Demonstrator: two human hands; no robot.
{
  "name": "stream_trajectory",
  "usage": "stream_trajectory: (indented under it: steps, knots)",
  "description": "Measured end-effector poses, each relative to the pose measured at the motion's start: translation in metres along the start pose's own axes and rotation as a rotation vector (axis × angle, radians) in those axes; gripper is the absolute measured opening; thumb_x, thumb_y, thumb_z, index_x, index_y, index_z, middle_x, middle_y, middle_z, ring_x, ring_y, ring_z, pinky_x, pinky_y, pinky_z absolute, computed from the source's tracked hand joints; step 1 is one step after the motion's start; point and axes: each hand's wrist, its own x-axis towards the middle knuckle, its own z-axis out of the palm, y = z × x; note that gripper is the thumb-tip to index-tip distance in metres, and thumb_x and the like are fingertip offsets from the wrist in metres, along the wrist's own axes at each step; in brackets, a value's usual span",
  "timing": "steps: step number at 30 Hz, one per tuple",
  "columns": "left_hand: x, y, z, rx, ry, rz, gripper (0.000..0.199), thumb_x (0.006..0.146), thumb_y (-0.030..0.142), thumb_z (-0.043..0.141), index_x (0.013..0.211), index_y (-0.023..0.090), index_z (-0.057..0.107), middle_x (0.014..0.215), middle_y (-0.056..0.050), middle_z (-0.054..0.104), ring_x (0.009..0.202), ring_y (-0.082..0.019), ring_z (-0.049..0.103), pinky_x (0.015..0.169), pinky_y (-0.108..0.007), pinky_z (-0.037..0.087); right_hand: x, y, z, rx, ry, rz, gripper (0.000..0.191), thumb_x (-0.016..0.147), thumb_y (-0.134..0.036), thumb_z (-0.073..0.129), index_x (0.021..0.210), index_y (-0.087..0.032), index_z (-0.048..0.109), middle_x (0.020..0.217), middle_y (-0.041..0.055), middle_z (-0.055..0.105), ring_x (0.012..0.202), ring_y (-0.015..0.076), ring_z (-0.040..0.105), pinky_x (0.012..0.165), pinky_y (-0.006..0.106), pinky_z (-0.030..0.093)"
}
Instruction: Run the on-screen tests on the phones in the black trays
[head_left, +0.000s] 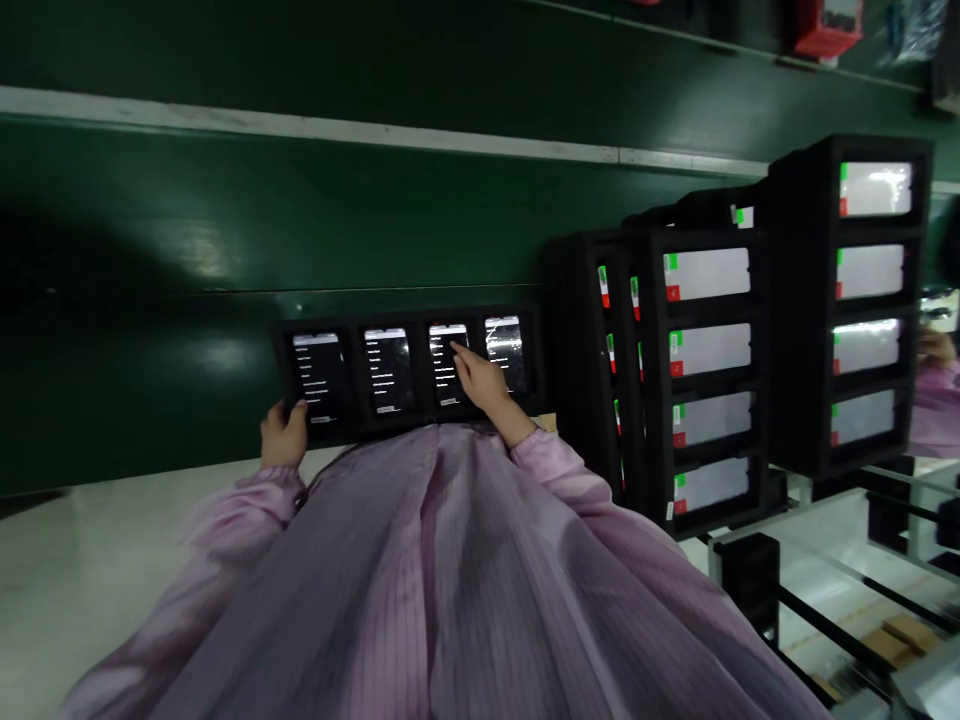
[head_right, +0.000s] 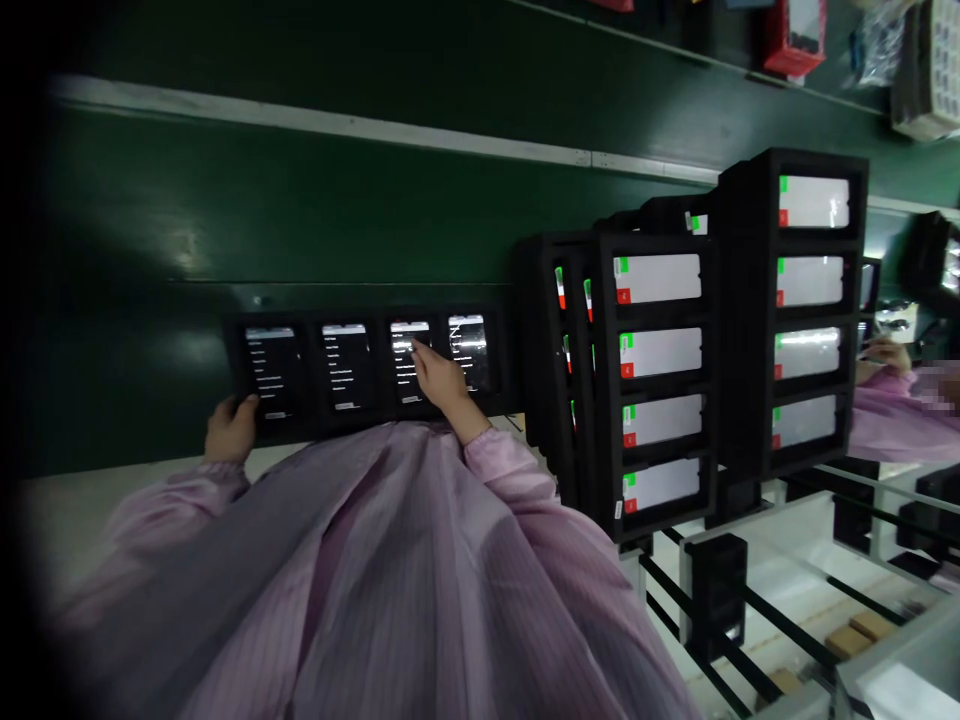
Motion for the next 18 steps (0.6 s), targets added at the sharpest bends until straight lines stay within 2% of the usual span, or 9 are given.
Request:
stream_trajectory:
  steps: [3, 10, 14, 18]
  knots:
    - [0.010, 0.006, -0.001, -0.052, 0.032, 0.013, 0.054, 0.087, 0.043, 0.052, 0.126, 0.007, 0.062, 0.128, -0.022, 0.065, 0.131, -0.034, 0.055, 0.116, -0.051, 0.036, 0.000, -0.016, 0.004, -0.055, -0.052, 0.025, 0.039, 0.105, -0.031, 0.046, 0.141, -0.029, 0.060, 0.138, 0.0001, 0.067, 0.113, 0.0212, 0.072, 0.094, 0.032, 0.059]
    - [0.035, 0.022, 0.005, -0.177, 0.085, 0.045, 0.041, 0.084, 0.034, 0.055, 0.116, 0.009, 0.064, 0.113, -0.016, 0.071, 0.113, -0.027, 0.065, 0.106, -0.042, 0.048, 0.010, -0.062, 0.021, -0.169, -0.312, -0.181, 0.043, 0.109, -0.036, 0.033, 0.148, -0.030, 0.051, 0.153, -0.0045, 0.053, 0.119, 0.0224, 0.069, 0.098, 0.038, 0.058]
    - [0.043, 0.027, 0.009, -0.206, 0.110, 0.063, 0.034, 0.082, 0.033, 0.060, 0.107, 0.011, 0.066, 0.109, -0.015, 0.072, 0.114, -0.029, 0.065, 0.106, -0.044, 0.048, 0.022, -0.073, 0.025, -0.227, -0.327, -0.177, 0.043, 0.108, -0.033, 0.033, 0.147, -0.027, 0.052, 0.154, 0.0000, 0.052, 0.120, 0.0236, 0.068, 0.099, 0.039, 0.058]
    - [0.057, 0.032, 0.013, -0.224, 0.116, 0.074, 0.032, 0.079, 0.035, 0.066, 0.102, 0.013, 0.067, 0.106, -0.015, 0.072, 0.115, -0.030, 0.065, 0.107, -0.043, 0.048, 0.019, -0.074, 0.018, -0.211, -0.296, -0.178, 0.043, 0.108, -0.031, 0.034, 0.147, -0.027, 0.052, 0.151, 0.0000, 0.055, 0.125, 0.0218, 0.065, 0.100, 0.036, 0.057]
